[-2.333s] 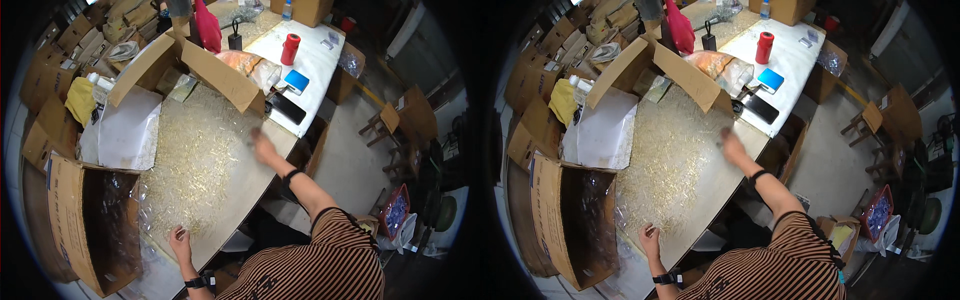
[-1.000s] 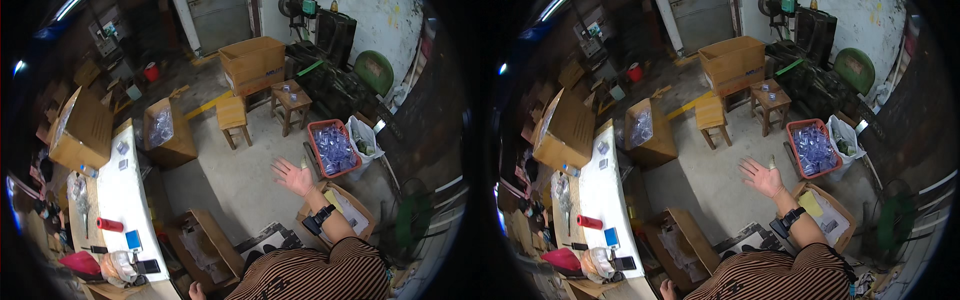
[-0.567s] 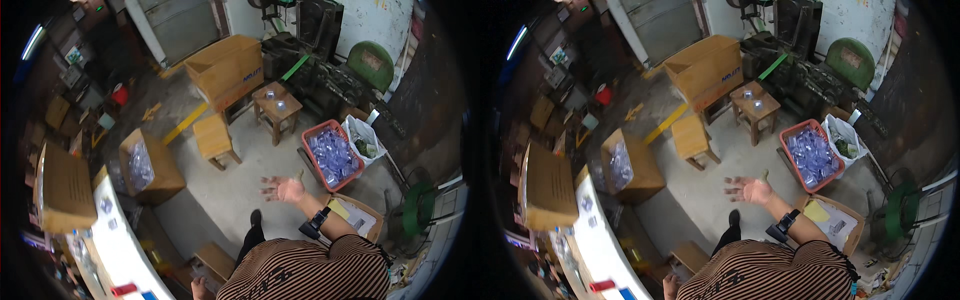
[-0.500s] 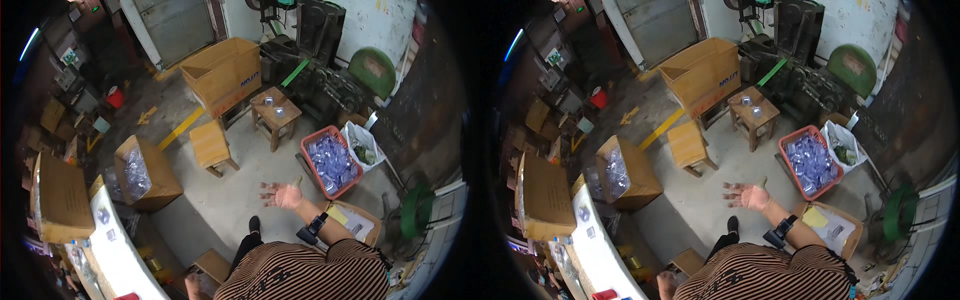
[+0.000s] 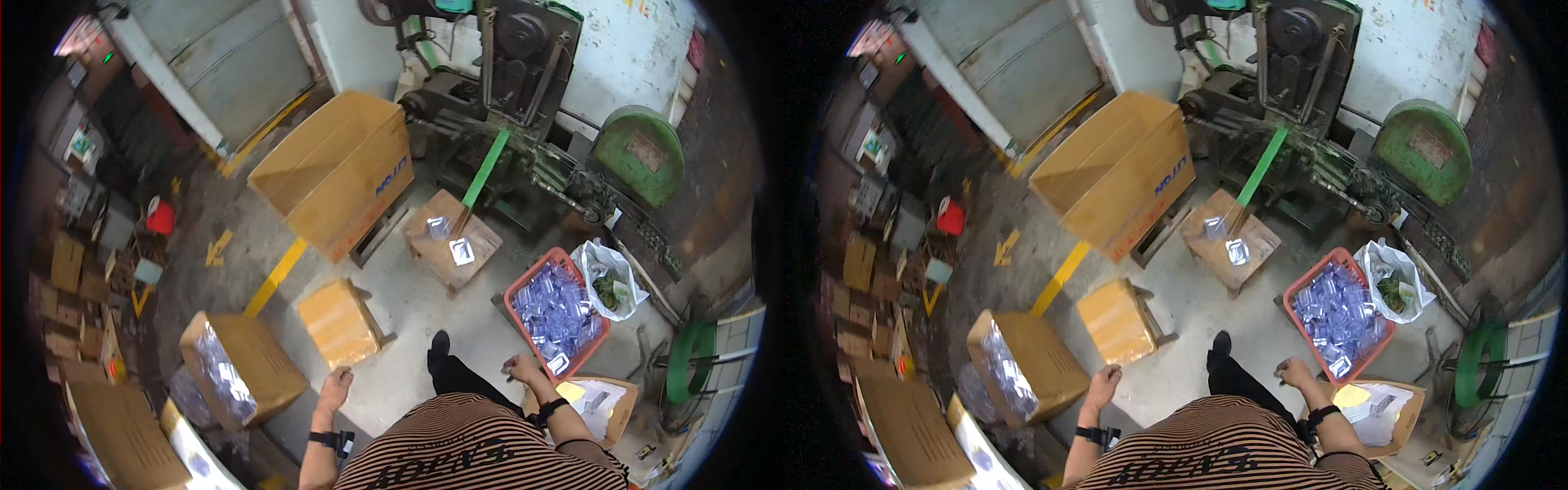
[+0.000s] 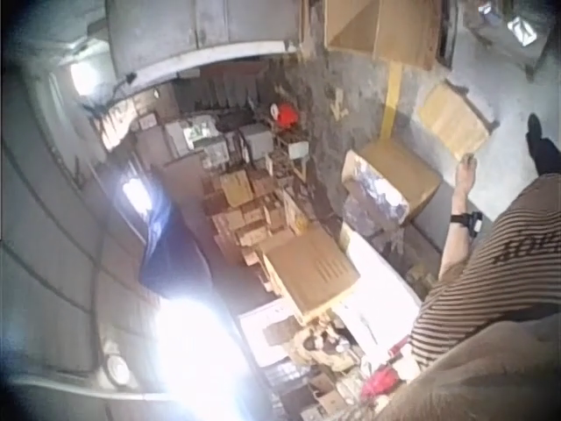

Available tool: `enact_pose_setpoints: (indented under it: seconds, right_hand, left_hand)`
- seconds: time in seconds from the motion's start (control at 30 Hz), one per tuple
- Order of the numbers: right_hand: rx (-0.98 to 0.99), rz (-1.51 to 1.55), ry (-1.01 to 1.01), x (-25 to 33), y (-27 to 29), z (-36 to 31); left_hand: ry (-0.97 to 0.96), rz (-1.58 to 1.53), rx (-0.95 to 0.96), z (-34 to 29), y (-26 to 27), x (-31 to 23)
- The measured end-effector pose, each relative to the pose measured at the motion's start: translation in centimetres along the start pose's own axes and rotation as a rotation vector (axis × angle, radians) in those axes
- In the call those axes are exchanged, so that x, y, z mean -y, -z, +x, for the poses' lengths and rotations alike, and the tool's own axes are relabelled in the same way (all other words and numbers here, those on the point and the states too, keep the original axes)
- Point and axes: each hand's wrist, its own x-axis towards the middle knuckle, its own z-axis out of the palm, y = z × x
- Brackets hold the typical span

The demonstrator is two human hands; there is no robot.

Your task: The recorder is sorting and packaging small gold-colored metal components in an industrial workshop setting.

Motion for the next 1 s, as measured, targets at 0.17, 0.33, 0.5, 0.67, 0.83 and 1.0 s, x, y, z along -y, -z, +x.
enact_pose_setpoints:
  seconds: [0.17,0.33,0.5,0.67,0.83,1.0]
  right_hand:
    - [-0.496,-0.255,0.141,11.6,3.8,10.0]
    - [-0.639,-0.211,0.097,21.7,6.2,17.4]
    - [-0.752,-0.079,-0.032,24.9,5.2,23.2]
    - [-1.003,-0.117,0.021,23.5,0.9,28.3]
    - [-1.17,-0.014,-0.007,24.7,-0.6,28.7]
    - [-1.39,-0.26,0.065,24.4,-0.5,29.3]
  left_hand:
    - [0.099,0.016,0.361,7.5,0.6,-0.5]
    - [0.165,0.095,0.351,15.4,3.7,-4.4]
    - [0.076,0.177,0.564,27.5,4.6,-8.5]
    - [-0.06,0.265,0.792,41.9,-0.1,-8.0]
    - [-0.366,0.121,0.665,49.5,-5.6,-9.0]
    - [-0.393,0.054,0.881,50.5,-10.7,-8.9]
